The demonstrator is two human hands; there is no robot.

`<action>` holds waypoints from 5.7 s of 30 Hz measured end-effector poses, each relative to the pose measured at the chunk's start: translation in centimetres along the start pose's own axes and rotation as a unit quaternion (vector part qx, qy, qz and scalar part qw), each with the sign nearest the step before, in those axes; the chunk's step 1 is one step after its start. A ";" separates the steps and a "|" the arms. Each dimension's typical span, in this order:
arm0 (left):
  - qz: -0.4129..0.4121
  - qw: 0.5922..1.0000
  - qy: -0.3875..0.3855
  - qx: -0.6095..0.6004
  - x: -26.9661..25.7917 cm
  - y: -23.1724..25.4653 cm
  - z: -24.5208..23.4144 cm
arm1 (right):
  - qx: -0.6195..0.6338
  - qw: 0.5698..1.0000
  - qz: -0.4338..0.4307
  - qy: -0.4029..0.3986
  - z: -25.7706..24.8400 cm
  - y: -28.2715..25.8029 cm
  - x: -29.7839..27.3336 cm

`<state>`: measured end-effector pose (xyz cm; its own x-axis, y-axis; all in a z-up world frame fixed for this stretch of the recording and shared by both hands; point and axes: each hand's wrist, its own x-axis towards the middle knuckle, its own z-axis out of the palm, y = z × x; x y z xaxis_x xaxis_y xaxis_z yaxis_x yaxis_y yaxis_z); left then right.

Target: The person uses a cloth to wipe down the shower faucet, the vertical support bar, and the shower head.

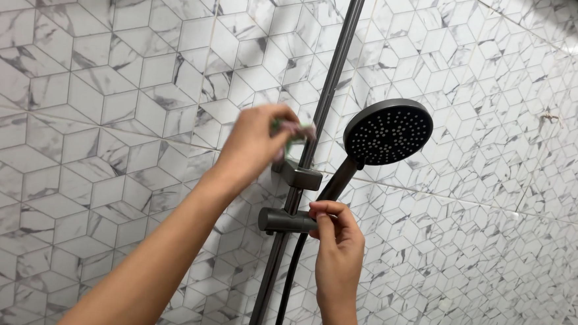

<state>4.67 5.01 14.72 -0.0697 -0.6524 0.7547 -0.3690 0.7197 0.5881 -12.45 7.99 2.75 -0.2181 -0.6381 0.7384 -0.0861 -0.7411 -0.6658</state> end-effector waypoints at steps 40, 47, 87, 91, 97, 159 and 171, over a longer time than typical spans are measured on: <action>0.037 0.983 0.125 0.132 -4.1 -4.8 6.3 | -0.075 0.953 -0.213 -0.202 -3.6 3.6 18.5; -0.044 0.983 0.127 0.123 -3.6 -4.3 6.3 | -0.191 0.875 -0.008 -0.445 -3.1 0.3 20.5; 0.003 0.945 0.306 -0.114 -13.1 -9.5 10.3 | -0.178 0.980 -0.088 0.017 1.0 3.9 -0.2; -0.016 0.950 0.285 -0.128 -13.7 -8.9 9.8 | -0.201 0.972 -0.112 0.050 1.3 4.1 -0.5; -0.016 0.956 0.255 -0.145 -14.3 -9.4 9.4 | -0.235 0.958 -0.159 0.051 1.7 3.3 -0.2; -0.048 0.944 0.255 -0.205 -16.2 -10.9 9.2 | -0.309 0.934 -0.180 -0.004 1.7 5.4 -3.4; -0.088 0.963 0.191 -0.171 -17.2 -11.8 8.6 | 0.026 0.980 0.028 0.196 -1.0 8.7 -0.8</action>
<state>2.28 5.71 -7.71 0.3361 -0.6837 0.6478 -0.0126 0.6845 0.7289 -13.98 2.23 -3.70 -0.5781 -0.5572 0.5961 -0.0154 -0.7229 -0.6908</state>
